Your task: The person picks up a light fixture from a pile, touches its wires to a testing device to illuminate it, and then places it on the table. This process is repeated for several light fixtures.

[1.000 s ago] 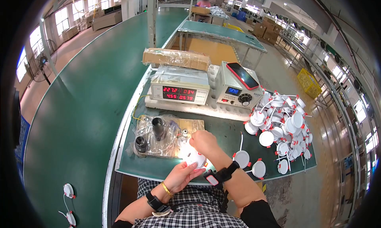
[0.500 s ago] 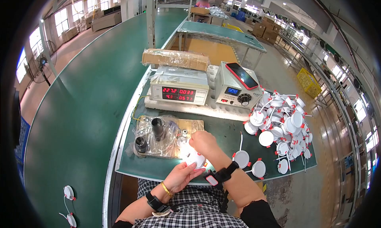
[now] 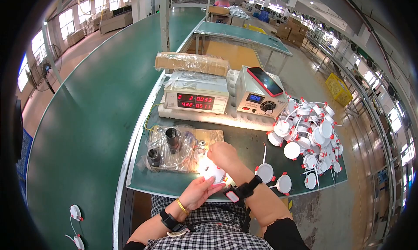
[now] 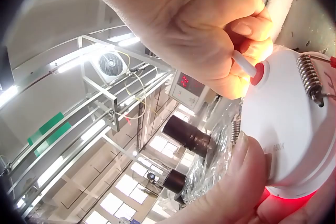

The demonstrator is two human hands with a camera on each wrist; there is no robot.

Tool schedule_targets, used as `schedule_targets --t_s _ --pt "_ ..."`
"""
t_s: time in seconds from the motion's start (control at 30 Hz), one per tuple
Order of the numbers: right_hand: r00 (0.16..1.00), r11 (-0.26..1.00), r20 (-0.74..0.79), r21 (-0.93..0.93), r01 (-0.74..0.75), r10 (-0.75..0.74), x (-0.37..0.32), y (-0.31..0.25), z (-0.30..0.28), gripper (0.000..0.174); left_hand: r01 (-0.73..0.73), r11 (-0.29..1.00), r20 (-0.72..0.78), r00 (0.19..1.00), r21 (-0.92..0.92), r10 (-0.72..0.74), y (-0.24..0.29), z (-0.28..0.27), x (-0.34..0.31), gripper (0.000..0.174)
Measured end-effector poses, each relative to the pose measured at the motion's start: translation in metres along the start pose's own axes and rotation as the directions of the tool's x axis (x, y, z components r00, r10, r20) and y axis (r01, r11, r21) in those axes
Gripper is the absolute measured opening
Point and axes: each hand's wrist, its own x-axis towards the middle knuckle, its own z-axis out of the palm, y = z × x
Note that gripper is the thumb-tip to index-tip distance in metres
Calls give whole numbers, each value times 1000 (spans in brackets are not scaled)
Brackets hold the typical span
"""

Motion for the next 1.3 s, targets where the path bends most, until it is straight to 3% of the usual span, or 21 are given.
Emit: schedule_targets --t_s 0.37,0.5,0.8,0.87,0.9,0.97,1.0,1.07,1.1,1.13,1.17,1.2,1.23,1.27,1.3 --pt "995 995 -46 -39 91 -92 2 6 5 24 -10 999 9 1000 34 10 2 2 -3 36" --pt "999 999 -6 -7 45 -45 2 4 4 20 -29 998 9 1000 54 29 5 5 -4 38" --pt "1000 1000 -2 -22 12 -12 -2 0 6 27 -9 997 -1 1000 72 9 6 7 -5 40" --pt "984 991 -141 54 119 -110 -11 5 5 29 -33 997 4 999 71 33 7 10 -15 41" --pt "984 995 -157 43 86 -79 -17 18 -2 29 -73 995 -17 997 62 74 10 11 -26 43" --pt "963 968 -268 240 68 -1 -28 45 -15 30 -53 993 -118 991 101 65 23 11 -60 45" --pt "949 938 -314 337 77 35 -34 58 -19 30 -75 994 -174 981 85 89 31 8 -81 47" --pt "882 992 -458 93 -79 114 -45 102 -37 30 -233 966 -325 910 112 257 42 -8 -122 47" --pt "893 972 -395 2 -235 217 -47 126 -43 29 -394 910 -285 864 130 415 44 -28 -143 47" --pt "883 921 -338 -98 -378 326 -49 143 -45 29 -480 861 -369 779 168 507 45 -51 -166 47" --pt "881 920 -341 -96 -381 329 -49 149 -46 29 -586 787 -358 705 194 613 48 -68 -187 48" --pt "877 872 -209 -151 -466 432 -49 152 -48 29 -542 818 -461 686 192 563 63 -55 -203 39" --pt "844 817 -78 -218 -534 530 -48 155 -48 30 -673 738 -478 666 -54 572 61 -74 -221 42" --pt "846 819 -79 -217 -531 528 -45 159 -42 30 -752 592 -499 647 -290 577 57 -96 -241 46" --pt "857 843 -30 -162 -513 515 -39 165 -34 32 -756 588 -500 642 -287 582 57 -107 -248 46"
